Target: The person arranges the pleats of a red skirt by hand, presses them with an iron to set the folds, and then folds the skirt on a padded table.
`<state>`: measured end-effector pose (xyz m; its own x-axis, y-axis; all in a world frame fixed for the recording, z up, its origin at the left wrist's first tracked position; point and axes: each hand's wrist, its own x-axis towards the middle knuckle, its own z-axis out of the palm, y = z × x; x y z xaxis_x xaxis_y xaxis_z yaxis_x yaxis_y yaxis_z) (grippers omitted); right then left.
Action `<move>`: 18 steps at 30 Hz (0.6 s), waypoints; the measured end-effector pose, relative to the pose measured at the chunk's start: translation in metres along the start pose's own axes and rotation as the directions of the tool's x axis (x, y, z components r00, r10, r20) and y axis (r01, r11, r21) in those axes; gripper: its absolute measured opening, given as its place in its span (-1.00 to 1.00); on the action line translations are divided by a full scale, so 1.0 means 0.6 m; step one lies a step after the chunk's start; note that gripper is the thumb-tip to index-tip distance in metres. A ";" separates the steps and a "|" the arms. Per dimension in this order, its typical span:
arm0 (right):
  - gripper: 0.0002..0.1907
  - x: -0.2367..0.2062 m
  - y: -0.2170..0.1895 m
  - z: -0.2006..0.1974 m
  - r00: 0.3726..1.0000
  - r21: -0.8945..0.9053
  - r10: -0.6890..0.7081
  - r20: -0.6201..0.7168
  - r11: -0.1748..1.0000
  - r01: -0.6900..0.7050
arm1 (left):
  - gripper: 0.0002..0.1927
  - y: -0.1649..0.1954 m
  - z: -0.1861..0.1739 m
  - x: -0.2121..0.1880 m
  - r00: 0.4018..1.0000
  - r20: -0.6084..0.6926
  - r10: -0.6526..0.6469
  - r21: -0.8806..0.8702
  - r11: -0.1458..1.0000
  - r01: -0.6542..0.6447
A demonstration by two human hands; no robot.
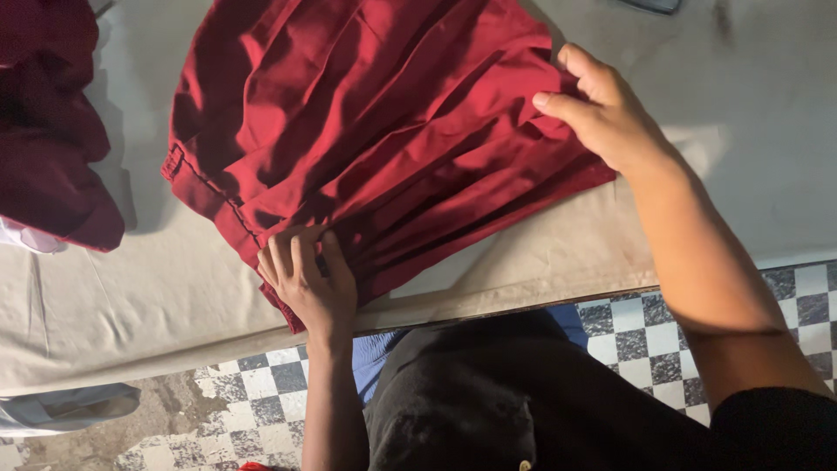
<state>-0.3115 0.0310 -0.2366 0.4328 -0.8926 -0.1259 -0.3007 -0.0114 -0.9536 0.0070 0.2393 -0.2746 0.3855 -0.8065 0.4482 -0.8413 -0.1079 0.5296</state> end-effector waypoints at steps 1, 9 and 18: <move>-0.67 0.000 -0.004 -0.002 0.999 0.195 0.028 0.031 0.980 -0.034 | -0.93 0.000 0.000 0.000 1.000 -0.004 -0.002 -0.020 1.000 0.002; -0.41 0.000 -0.005 -0.028 0.992 0.328 -0.124 -0.014 0.937 0.122 | -0.95 0.000 -0.001 0.000 0.998 0.009 -0.054 -0.020 0.998 0.054; -0.67 0.003 0.006 -0.045 0.989 -0.323 -0.130 0.076 0.935 0.148 | -0.94 0.000 -0.002 -0.002 0.998 0.015 -0.068 0.057 0.996 0.067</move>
<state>-0.3350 0.0172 -0.2331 0.5318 -0.8466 -0.0210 -0.4914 -0.2883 -0.8219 0.0072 0.2414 -0.2743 0.4363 -0.8057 0.4006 -0.8337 -0.1945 0.5168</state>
